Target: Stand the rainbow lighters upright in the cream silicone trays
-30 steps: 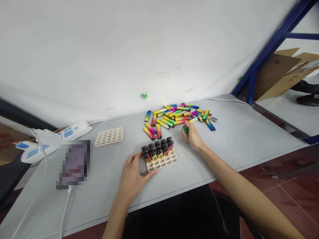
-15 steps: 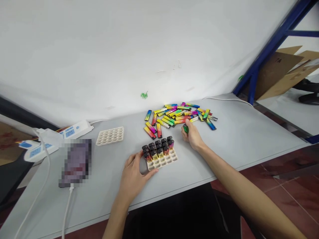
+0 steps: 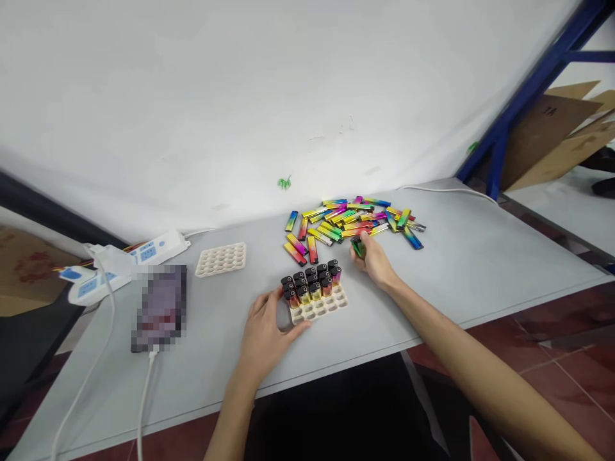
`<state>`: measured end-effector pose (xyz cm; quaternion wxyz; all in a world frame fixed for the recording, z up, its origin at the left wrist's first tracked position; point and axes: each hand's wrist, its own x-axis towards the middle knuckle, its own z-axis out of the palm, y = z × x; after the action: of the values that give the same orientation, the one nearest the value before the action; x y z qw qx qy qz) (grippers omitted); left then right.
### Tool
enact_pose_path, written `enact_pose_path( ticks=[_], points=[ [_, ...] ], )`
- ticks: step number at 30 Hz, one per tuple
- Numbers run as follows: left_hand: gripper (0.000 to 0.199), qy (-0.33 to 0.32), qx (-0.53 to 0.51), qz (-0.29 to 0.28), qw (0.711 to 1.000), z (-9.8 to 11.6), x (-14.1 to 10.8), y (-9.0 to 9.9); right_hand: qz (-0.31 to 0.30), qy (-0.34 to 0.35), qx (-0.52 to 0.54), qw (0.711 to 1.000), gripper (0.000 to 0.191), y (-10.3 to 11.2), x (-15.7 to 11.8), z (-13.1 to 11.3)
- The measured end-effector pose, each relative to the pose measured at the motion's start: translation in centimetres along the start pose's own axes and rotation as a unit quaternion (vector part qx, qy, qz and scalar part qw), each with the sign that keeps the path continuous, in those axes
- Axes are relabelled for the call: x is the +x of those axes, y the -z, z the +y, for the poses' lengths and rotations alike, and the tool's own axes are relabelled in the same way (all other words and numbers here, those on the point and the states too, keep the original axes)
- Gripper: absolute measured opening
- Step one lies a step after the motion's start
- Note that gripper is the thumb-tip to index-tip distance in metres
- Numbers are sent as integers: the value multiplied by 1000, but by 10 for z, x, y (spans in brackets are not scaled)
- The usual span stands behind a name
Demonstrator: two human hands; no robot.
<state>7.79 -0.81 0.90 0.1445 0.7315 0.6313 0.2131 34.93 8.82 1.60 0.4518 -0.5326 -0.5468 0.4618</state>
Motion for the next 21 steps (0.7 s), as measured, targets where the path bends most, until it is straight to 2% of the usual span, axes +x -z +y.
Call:
enact_pose_path(
  ticks=[3,8,12,15,18,21],
  points=[
    [75,-1,-8,2,1000,-1,0,0,-5,22,18,1000,56,-2,-7,-4],
    [73,-1,-14,-5,1000,1,1,1,-10,69,-67,995,37,6,-29,-15],
    [73,-6,-7,-7,1000,2,0,1,-1,73,-90,993,33,13,-51,-20],
    [73,-7,-10,-10,1000,2,-1,1,11,63,-104,993,34,10,-62,-22],
    [71,-3,-18,-12,1000,2,-1,2,27,73,-202,976,34,2,-68,-27],
    [71,2,-21,-16,1000,3,0,2,18,92,-328,940,28,-5,-72,-34]
  ],
)
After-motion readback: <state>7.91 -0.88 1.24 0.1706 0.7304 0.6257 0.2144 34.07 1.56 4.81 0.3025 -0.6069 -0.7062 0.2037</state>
